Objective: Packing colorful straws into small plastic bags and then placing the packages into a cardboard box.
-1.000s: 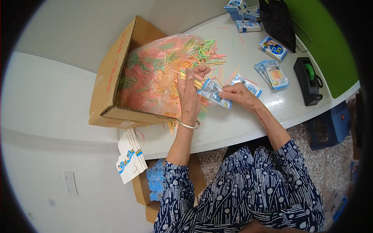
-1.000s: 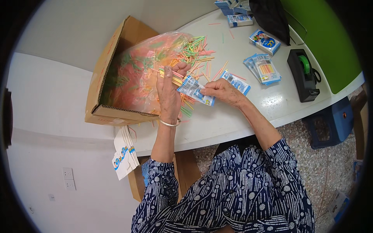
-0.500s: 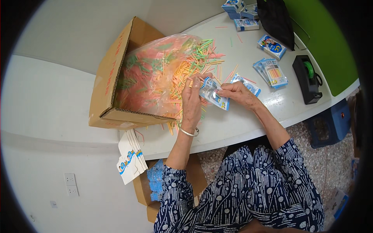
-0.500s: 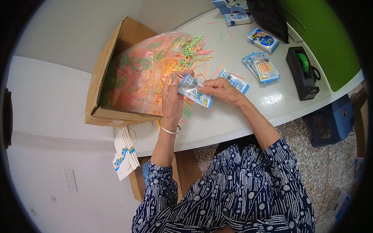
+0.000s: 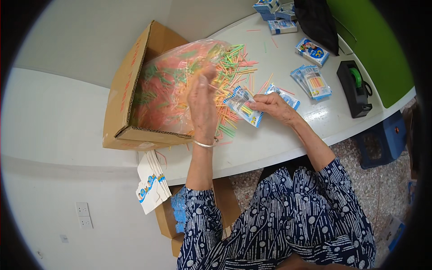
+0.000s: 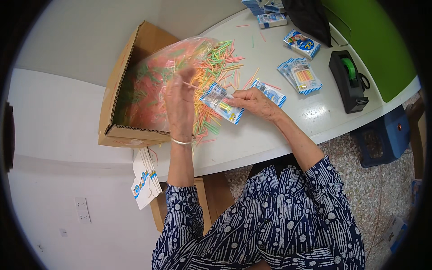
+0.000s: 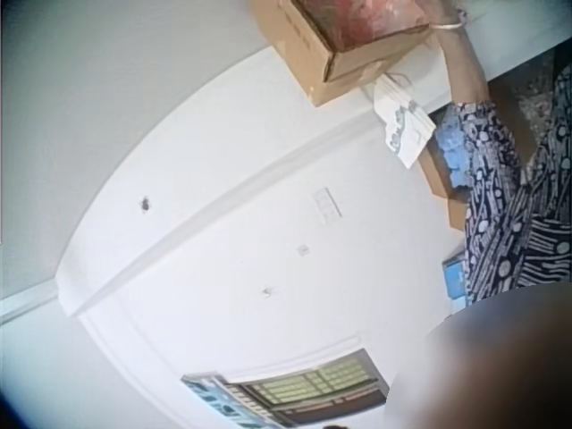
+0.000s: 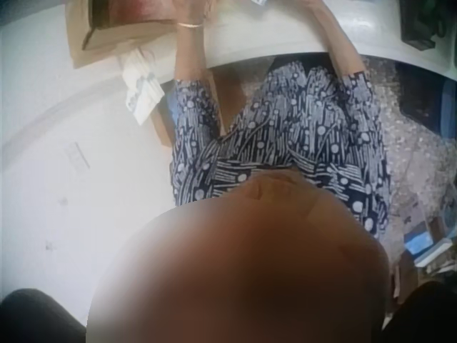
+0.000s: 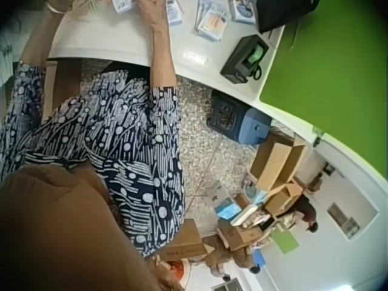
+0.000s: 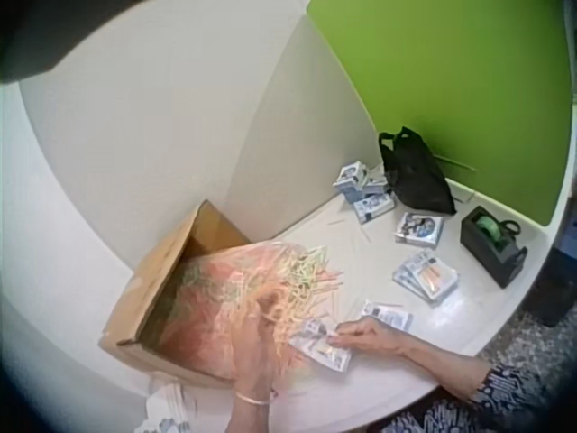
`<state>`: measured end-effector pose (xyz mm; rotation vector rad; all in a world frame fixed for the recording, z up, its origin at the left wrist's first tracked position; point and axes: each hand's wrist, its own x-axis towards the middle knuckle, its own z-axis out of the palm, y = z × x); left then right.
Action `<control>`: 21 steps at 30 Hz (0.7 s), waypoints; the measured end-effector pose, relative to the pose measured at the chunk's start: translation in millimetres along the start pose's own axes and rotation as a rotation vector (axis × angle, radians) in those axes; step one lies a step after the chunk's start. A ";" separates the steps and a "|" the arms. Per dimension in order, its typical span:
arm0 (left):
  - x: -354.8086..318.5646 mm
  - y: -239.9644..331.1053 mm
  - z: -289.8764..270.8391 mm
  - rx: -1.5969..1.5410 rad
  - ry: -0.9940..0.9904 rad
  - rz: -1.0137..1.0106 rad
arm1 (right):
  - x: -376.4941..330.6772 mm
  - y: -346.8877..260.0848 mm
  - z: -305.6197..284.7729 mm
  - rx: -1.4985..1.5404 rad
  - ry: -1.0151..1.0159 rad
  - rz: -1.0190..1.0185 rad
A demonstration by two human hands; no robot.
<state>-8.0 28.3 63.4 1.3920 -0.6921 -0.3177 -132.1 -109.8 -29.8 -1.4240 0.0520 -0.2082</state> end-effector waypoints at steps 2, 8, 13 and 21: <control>3.4 3.7 -3.8 0.121 0.059 0.073 | 3.1 5.8 -2.6 0.007 -0.003 -0.008; -18.1 -28.7 -3.0 0.319 -0.308 -0.034 | 2.4 6.4 -4.6 0.060 -0.001 0.008; -16.6 -32.4 -5.6 0.323 -0.337 -0.079 | 1.6 5.3 -1.8 0.155 -0.005 -0.006; -14.9 -23.3 12.9 0.503 -0.399 0.043 | -1.5 4.1 -7.1 0.056 -0.030 0.056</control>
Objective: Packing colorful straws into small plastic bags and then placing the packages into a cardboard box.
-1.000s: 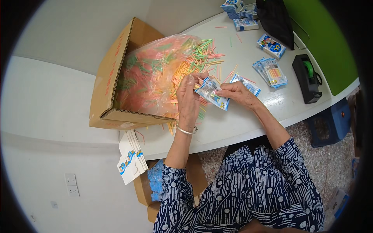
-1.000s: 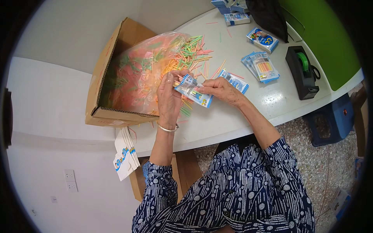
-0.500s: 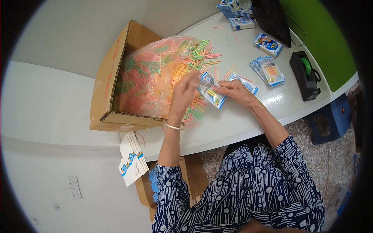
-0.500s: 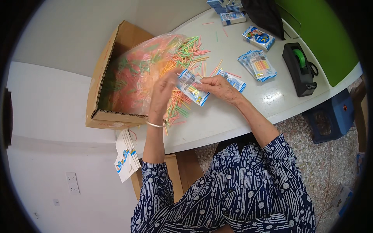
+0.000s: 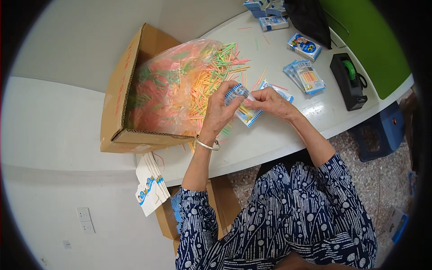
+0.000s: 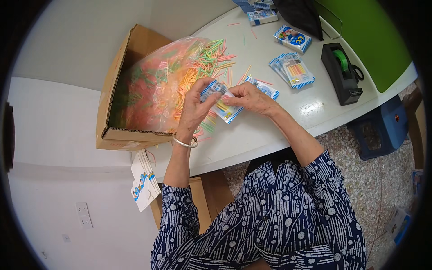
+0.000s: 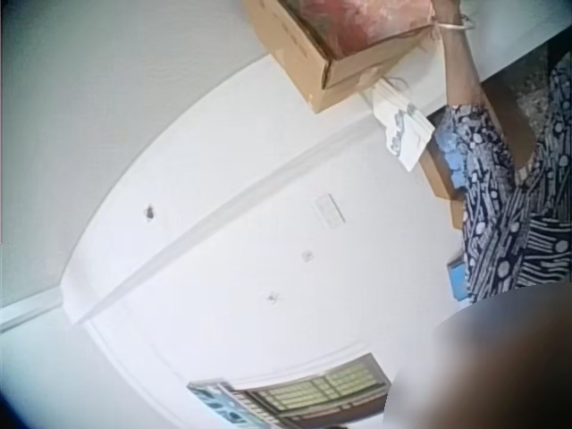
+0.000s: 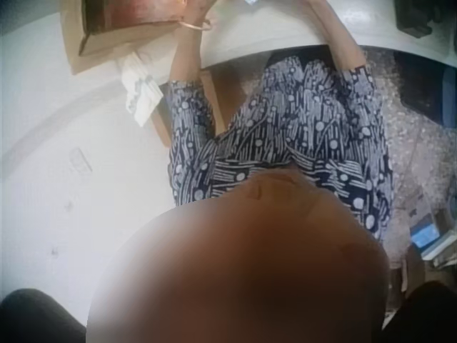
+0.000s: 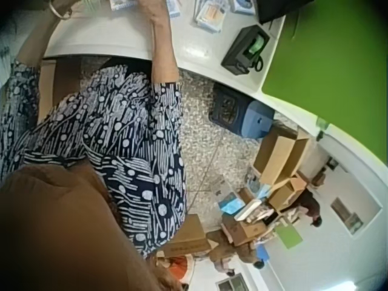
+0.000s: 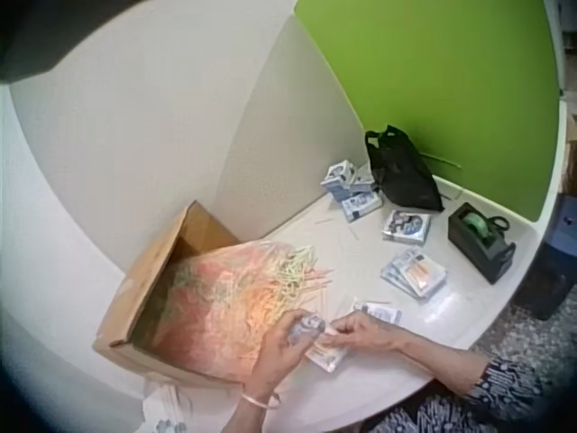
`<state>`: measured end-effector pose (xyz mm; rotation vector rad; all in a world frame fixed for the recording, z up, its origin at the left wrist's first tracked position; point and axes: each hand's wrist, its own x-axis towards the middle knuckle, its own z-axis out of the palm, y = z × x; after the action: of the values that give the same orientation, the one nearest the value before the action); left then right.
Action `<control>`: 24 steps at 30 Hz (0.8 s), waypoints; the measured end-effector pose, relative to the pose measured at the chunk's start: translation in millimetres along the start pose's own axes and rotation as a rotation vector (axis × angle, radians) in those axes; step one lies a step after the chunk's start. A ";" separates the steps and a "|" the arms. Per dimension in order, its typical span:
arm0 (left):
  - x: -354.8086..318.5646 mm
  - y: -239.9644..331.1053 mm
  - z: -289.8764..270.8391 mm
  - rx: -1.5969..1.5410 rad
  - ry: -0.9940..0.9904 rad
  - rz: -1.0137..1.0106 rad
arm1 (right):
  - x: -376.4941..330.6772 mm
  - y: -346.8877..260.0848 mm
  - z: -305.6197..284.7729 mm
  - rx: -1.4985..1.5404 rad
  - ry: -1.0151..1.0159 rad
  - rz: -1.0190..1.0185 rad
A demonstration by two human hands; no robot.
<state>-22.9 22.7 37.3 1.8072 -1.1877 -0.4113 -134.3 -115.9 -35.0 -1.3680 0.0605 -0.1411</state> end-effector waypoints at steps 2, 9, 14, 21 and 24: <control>2.6 6.1 -0.1 0.008 -0.069 -0.070 | -4.9 -5.3 0.6 0.028 0.033 -0.054; 13.6 2.0 26.4 -0.225 -0.060 0.035 | -32.5 -18.6 -31.9 -0.095 0.080 0.050; 20.9 -36.6 21.1 -0.060 -0.016 -0.160 | -58.1 -40.4 -89.1 -0.242 0.384 -0.155; 19.6 -60.0 80.1 0.687 0.113 0.250 | -66.9 -17.9 -116.8 -1.113 0.743 0.042; 18.0 -70.2 81.1 0.578 0.231 0.245 | -56.5 -27.6 -87.4 -1.301 0.836 -0.014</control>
<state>-30.5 -24.6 -60.3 2.0776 -1.4328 0.3099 -203.0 -198.5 -27.8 -2.5025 0.9822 -0.7758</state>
